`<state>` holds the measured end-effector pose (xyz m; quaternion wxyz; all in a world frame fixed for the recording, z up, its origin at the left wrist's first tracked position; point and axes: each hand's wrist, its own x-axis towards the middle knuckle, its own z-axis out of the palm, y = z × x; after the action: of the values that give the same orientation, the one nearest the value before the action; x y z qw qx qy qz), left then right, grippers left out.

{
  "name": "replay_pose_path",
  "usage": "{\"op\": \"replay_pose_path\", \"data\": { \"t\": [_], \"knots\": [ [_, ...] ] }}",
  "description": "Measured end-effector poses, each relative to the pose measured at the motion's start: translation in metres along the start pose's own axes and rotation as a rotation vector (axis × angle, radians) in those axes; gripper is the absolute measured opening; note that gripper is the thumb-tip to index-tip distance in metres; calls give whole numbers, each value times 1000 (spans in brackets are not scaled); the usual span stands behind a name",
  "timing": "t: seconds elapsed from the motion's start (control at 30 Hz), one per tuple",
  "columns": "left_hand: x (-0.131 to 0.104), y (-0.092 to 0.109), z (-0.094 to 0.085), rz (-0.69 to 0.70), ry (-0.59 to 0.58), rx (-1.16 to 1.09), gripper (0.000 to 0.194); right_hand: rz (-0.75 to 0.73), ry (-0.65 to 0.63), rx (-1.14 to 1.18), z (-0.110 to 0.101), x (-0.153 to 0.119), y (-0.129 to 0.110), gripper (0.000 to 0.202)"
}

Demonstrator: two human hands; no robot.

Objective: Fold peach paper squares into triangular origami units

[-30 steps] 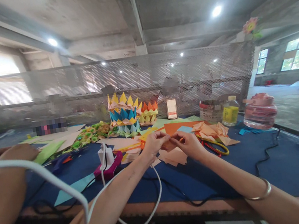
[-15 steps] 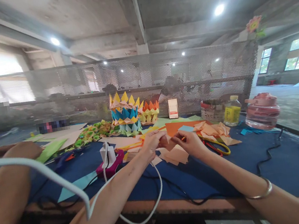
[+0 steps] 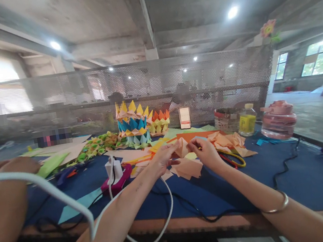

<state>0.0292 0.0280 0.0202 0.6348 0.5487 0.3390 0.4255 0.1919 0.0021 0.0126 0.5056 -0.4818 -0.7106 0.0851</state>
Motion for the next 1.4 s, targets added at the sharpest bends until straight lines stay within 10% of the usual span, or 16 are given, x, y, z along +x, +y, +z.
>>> {"op": "replay_pose_path", "data": {
  "t": [0.73, 1.4],
  "knots": [
    [6, -4, -4, 31, 14, -31, 32, -24, 186, 11, 0, 0, -1, 23],
    [1, -5, 3, 175, -19, 132, 31, -130, -107, -181, 2, -2, -5, 22]
  ]
}}
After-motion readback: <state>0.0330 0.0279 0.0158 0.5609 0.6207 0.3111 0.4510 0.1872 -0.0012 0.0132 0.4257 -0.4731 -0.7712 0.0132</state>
